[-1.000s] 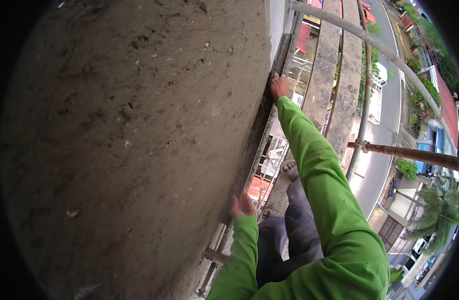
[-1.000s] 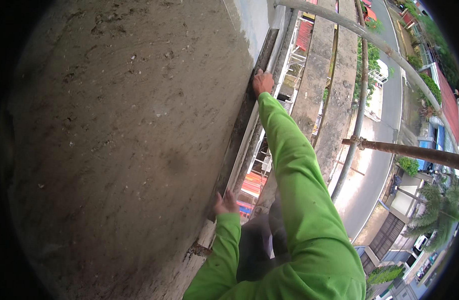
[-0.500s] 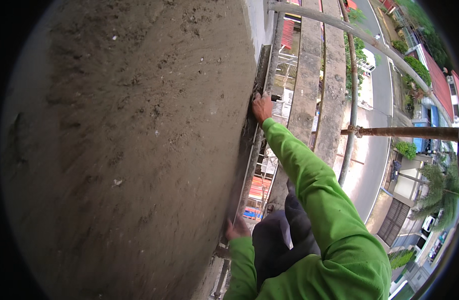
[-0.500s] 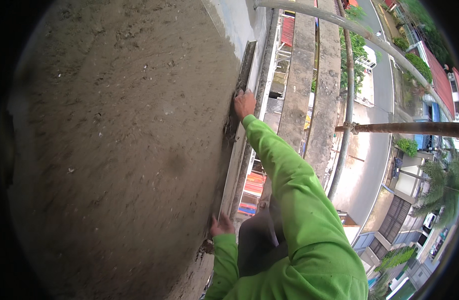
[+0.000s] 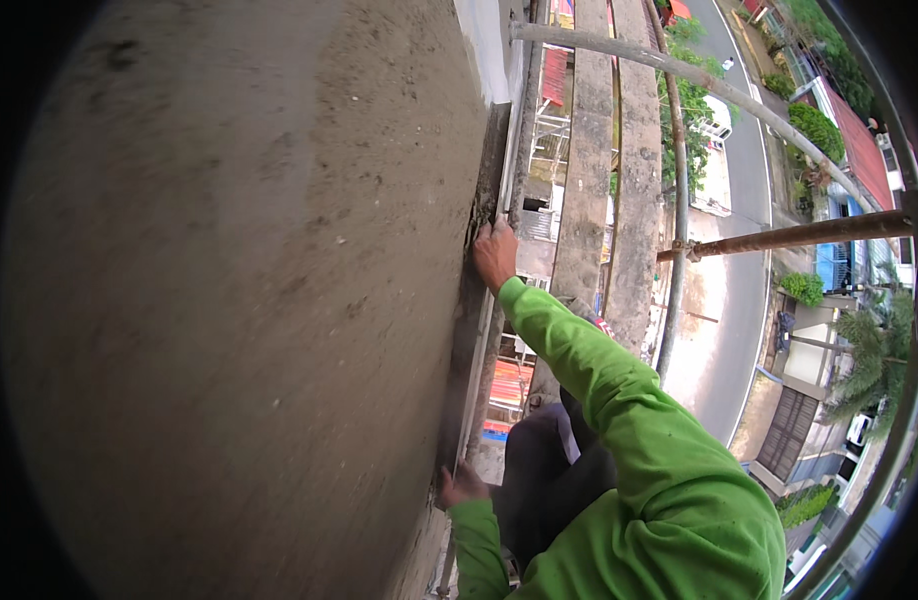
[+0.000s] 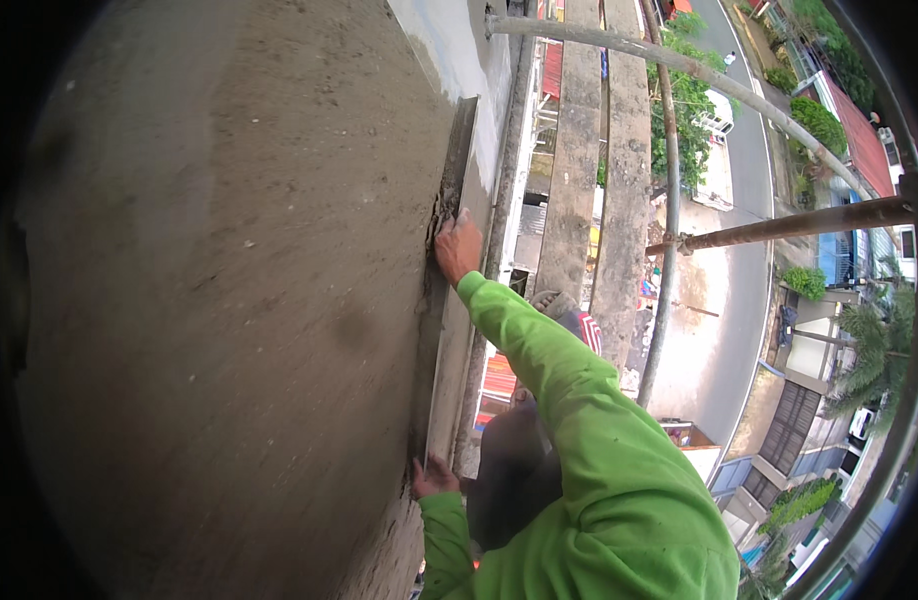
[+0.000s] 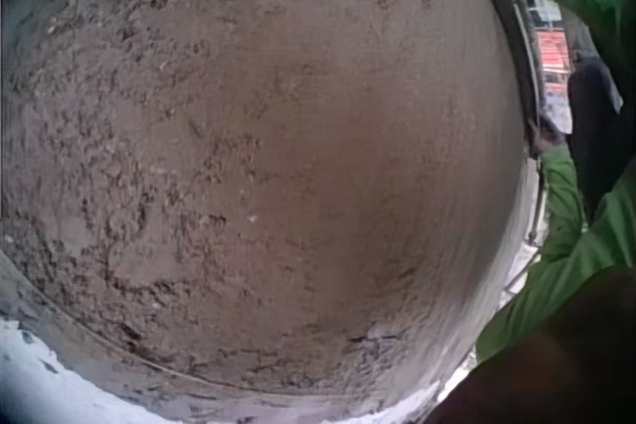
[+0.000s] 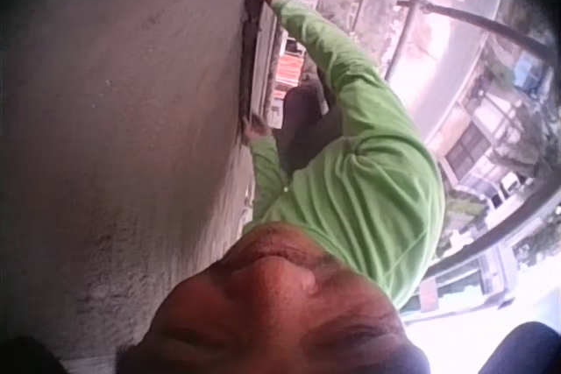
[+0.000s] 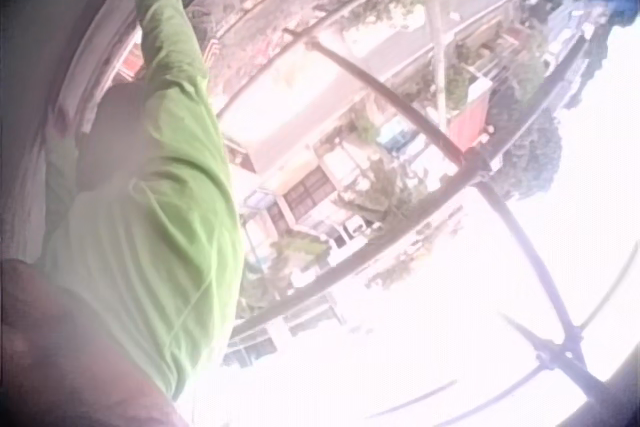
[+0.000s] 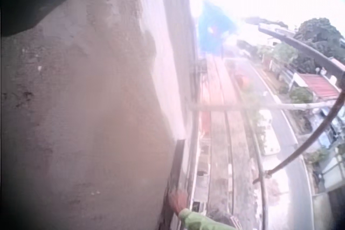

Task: The person applies and smooths wet cement onto a vertical wall surface using a long metal straightedge. They repeatedly scrape the tool against the wall to level the material and remove excess, working on a section of the wall while standing on scaffolding.

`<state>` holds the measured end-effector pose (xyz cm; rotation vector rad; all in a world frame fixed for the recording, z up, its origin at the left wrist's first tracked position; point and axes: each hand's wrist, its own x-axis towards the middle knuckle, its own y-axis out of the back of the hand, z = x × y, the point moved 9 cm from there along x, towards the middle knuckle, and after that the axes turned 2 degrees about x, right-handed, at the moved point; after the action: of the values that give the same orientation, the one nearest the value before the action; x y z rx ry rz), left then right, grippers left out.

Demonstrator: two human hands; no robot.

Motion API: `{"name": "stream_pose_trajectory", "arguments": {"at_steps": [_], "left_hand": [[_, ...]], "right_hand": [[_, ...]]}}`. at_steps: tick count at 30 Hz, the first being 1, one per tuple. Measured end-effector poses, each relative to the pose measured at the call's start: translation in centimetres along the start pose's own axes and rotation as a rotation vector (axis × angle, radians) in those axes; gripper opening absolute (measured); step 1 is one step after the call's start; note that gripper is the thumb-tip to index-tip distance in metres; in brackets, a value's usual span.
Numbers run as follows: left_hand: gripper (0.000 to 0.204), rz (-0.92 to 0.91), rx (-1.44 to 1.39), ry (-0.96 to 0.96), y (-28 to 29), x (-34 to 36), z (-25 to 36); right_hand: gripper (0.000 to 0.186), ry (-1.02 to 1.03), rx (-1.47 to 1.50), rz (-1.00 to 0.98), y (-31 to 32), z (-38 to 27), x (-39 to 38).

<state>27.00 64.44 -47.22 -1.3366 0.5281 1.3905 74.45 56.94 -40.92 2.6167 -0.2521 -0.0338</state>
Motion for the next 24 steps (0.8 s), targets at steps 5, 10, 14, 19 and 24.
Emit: {"name": "stream_pose_trajectory", "arguments": {"at_steps": [5, 10, 14, 19, 24], "left_hand": [[0.023, -0.032, 0.006, 0.012, 1.2, -4.5, 2.4], [0.026, -0.128, 0.034, -0.055, 1.2, -8.8, 5.7], [0.021, -0.077, 0.049, -0.121, 2.1, -12.4, 8.1], [0.023, -0.036, 0.073, -0.162, 5.4, -16.5, 11.4], [0.02, 0.045, -0.014, -0.314, 5.3, -22.7, 13.8]], "right_hand": [[0.015, -0.036, -0.004, -0.032, 2.3, -3.0, -3.2], [0.017, -0.077, 0.015, -0.055, 4.0, -6.0, -6.2], [0.024, -0.152, 0.025, -0.103, 5.1, -7.7, -8.7], [0.03, -0.145, 0.026, -0.155, 8.2, -12.8, -12.8], [0.026, -0.143, 0.013, -0.361, 8.9, -15.5, -16.1]]}}
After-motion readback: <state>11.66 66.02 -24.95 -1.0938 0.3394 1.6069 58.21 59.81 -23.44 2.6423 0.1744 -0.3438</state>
